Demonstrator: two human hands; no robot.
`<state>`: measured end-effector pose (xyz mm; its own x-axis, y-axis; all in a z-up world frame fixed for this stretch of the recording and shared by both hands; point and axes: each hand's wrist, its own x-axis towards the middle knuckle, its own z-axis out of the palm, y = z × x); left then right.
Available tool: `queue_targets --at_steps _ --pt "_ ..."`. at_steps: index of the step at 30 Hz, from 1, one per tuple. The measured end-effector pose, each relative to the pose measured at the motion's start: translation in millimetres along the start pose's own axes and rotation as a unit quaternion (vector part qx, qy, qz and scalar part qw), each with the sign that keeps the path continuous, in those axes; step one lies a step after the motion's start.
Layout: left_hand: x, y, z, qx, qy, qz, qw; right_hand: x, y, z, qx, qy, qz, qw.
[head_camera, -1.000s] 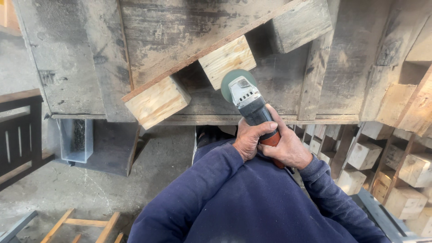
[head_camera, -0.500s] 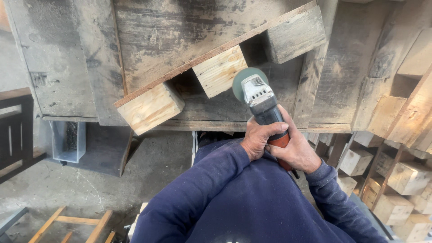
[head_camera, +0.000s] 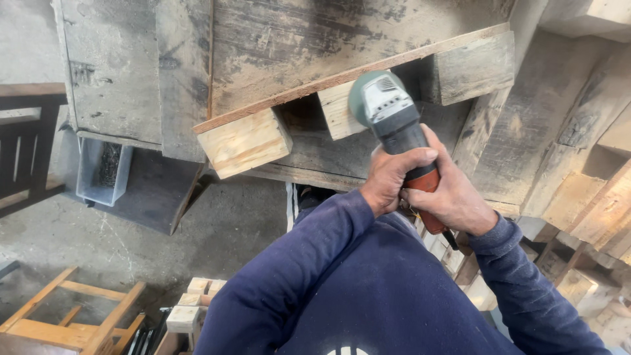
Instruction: The person uses an angle grinder with a sanding disc to smooth the surfaces of small wooden blocks placed on a workbench. They handle the blocks one at a time, sanding each face before moving to the next.
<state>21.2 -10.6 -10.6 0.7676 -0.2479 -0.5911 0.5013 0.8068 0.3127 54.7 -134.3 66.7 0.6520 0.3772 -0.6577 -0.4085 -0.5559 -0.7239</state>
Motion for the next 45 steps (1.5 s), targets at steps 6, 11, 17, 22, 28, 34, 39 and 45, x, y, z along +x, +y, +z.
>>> queue_targets --at_steps 6,11,17,22,28,34,39,45 --pt "-23.3 19.2 -19.8 -0.01 0.056 0.033 0.998 12.6 -11.4 19.3 -0.038 -0.058 0.006 0.998" --pt "-27.4 15.2 -21.1 -0.018 0.061 0.032 0.997 14.9 -1.8 18.8 -0.029 -0.079 -0.007 0.996" --pt "-30.4 -9.1 -12.0 -0.012 0.05 0.016 0.999 -1.2 15.5 7.1 -0.058 -0.079 0.01 0.995" --pt "-41.0 -28.2 -10.3 -0.028 0.047 0.012 0.998 -14.5 26.2 4.8 -0.058 -0.097 0.022 0.993" --pt "-30.5 -19.9 -9.3 -0.041 0.047 0.053 0.997 -1.8 8.4 -1.1 -0.061 -0.112 -0.049 0.991" --pt "-27.1 -8.9 -9.9 -0.063 0.079 0.091 0.991 11.0 -7.6 -4.1 -0.1 -0.13 -0.013 0.986" --pt "-32.6 -46.0 1.2 -0.064 0.085 0.068 0.992 -12.5 22.4 -20.0 -0.064 -0.124 -0.031 0.99" --pt "-3.2 -70.8 28.9 0.03 0.05 0.006 0.998 -42.0 53.5 -46.5 0.016 -0.025 -0.035 0.999"
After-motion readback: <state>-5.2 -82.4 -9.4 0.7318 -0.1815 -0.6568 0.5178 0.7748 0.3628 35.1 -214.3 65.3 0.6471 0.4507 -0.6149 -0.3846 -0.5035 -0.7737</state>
